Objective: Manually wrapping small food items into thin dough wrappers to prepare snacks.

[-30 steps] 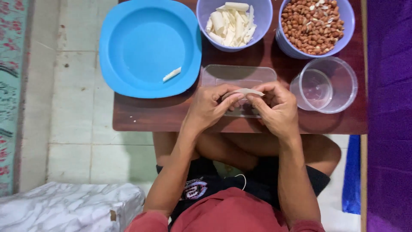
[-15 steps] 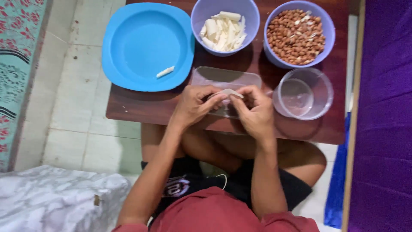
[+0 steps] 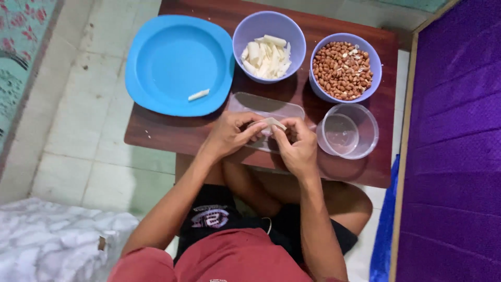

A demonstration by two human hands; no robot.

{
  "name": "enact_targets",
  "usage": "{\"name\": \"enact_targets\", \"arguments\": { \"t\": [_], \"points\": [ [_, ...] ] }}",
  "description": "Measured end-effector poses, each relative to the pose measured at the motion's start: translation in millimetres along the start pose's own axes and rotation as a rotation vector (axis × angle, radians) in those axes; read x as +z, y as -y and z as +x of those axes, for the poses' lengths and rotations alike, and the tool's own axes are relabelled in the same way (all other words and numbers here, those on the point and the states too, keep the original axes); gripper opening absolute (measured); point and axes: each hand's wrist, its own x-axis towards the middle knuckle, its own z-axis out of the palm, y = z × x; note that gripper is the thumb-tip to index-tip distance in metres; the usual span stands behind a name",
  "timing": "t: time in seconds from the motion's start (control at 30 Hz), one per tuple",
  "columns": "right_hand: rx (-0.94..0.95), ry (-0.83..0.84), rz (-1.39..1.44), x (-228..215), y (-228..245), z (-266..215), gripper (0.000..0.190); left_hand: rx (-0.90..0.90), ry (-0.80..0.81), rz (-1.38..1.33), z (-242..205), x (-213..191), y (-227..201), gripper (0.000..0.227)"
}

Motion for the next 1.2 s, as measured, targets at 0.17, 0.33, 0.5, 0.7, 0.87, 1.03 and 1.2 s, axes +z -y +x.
{"name": "enact_targets", "arguments": {
  "t": [0.17, 0.33, 0.5, 0.7, 0.87, 1.03, 1.2],
  "points": [
    [0.005, -0.021, -0.02, 2, 5, -1, 0.007, -0.02, 0.017, 0.013, 0, -2, 6, 0.013],
    [0.035, -0.054, -0.009, 5, -1, -4, 0.009, -0.06, 0.025, 0.005, -2, -4, 17, 0.017],
    [0.015, -0.061, -0.01, 6, 6, 0, 0.008, -0.028, 0.023, -0.029, 1, -7, 20, 0.024],
    [0.005, -0.036, 0.058, 9, 8, -2, 0.01, -0.003, -0.003, -0.034, -2, -7, 18, 0.024],
    [0.092, 0.074, 0.089, 2, 8, 1, 0.012, -0.087, 0.11, 0.036, 8, -16, 0, 0.024],
    [0.168, 0.119, 0.096, 3, 17, 8, 0.011, -0.063, 0.128, 0.125, 18, -17, -12, 0.018],
    [0.125, -0.013, 0.044, 16, 11, 9, 0.014, -0.088, 0.0, -0.009, 16, -3, 19, 0.017]
  ]
}}
